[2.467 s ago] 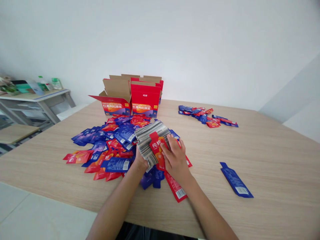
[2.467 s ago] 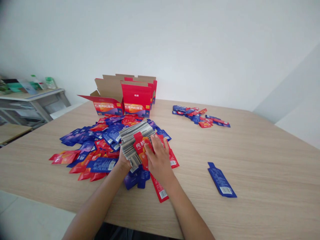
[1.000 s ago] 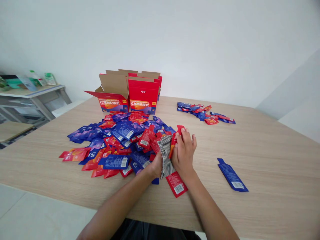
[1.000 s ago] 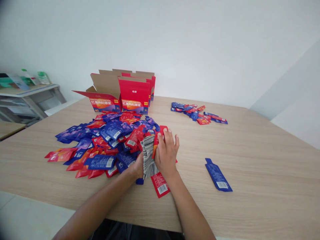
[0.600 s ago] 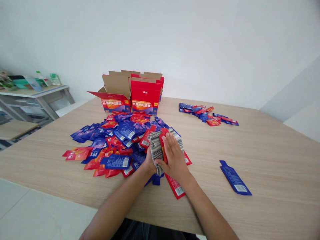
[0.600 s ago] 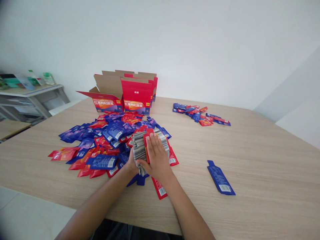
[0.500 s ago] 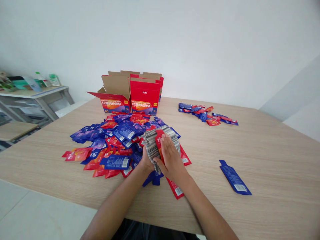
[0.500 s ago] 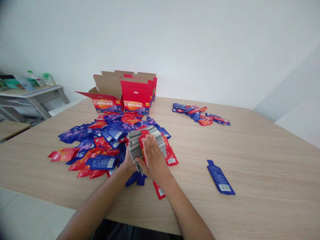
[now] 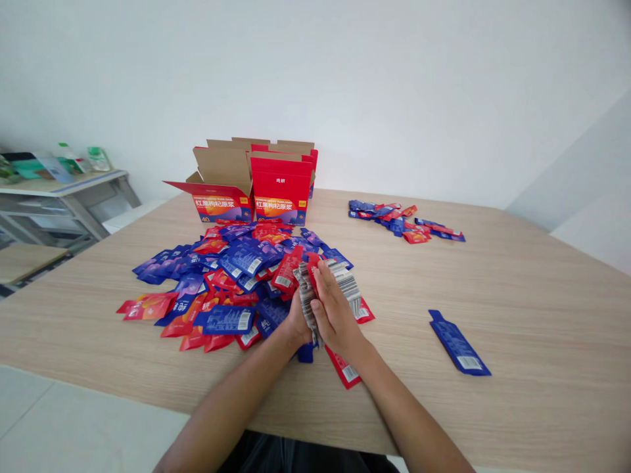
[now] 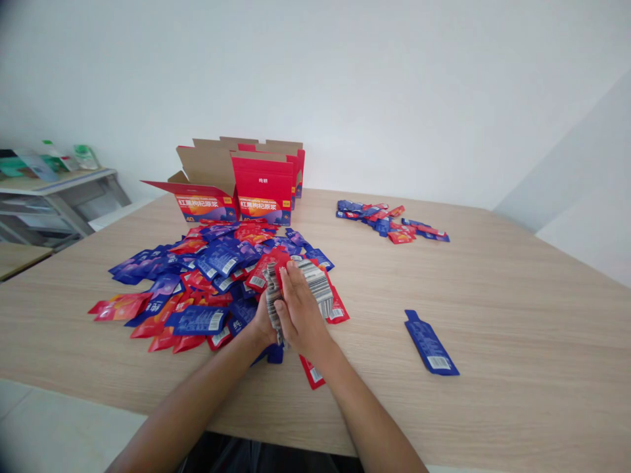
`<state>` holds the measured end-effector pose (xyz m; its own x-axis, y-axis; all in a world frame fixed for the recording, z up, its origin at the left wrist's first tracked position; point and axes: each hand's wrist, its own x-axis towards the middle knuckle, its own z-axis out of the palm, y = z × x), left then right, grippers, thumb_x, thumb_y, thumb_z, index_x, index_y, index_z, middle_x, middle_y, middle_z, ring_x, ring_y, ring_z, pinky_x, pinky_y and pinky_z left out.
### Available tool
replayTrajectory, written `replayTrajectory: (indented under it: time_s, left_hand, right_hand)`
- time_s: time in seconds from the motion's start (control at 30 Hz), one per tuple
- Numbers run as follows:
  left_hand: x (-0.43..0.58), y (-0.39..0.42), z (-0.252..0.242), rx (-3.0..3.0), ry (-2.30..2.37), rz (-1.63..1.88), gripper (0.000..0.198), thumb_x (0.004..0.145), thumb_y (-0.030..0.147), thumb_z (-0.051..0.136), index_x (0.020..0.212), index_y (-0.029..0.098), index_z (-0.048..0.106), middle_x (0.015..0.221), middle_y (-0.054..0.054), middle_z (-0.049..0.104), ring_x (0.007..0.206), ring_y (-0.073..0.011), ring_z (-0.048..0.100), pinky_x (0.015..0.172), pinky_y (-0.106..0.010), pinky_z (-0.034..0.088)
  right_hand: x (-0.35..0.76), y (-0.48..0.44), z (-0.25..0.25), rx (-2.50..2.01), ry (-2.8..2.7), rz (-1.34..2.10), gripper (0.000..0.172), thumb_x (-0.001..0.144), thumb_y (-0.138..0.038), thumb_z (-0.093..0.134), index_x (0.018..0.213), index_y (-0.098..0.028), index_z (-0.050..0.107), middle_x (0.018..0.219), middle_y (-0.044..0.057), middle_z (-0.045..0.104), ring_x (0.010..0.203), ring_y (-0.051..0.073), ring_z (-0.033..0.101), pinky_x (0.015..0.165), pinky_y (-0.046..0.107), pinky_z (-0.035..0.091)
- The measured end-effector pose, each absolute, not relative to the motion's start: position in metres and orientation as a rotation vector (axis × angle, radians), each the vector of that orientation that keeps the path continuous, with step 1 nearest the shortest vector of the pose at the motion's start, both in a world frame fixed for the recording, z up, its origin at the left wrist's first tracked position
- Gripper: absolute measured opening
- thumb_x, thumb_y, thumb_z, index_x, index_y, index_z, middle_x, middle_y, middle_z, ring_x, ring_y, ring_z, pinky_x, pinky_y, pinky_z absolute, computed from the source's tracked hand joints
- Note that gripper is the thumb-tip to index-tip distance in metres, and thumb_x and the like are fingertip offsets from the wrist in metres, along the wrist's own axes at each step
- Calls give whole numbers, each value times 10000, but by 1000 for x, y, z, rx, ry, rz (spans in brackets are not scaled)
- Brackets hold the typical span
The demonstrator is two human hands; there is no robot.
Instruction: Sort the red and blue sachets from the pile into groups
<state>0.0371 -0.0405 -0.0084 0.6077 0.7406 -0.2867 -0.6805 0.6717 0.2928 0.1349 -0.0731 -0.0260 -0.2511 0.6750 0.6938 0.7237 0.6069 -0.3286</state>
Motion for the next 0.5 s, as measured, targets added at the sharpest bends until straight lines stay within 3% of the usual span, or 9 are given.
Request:
replayTrajectory:
  time_s: [0.13,0.23,0.4,0.5]
  left_hand:
    - [25,-27,-2,86,514,1026,376,923,321,394,743,169,686,721,-68,718,920,-214,724,987,-304,505]
    - [14,-14,3,91,494,1124,372,912,309,386,721,169,673,698,-70,713,917,-217,722,1002,-330,501]
    - [13,-13,-2,104,404,1016,346,875,344,425,839,139,701,817,-112,751,977,-261,724,951,-394,550]
    - [26,-22,-13,127,348,836,320,867,375,488,823,139,700,813,-117,749,907,-266,734,895,-385,574]
  right_hand:
    - [131,-73,-27,-1023,-2141,-191,648,1060,-344,325,1633,-149,95,1675,158,211,1562,293,135,1238,581,263]
    - [129,-73,-28,-977,-2241,-205,650,1061,-423,329,1615,-112,192,1645,185,286,1557,300,163,1237,583,260]
    - [137,-66,-31,-1054,-2149,-198,513,1052,-239,392,1564,-262,354,1616,94,383,1542,257,237,1244,621,188]
    - [144,-62,-31,-1124,-1960,-244,522,1022,-178,471,1509,-361,433,1658,42,300,1538,283,247,1213,650,241]
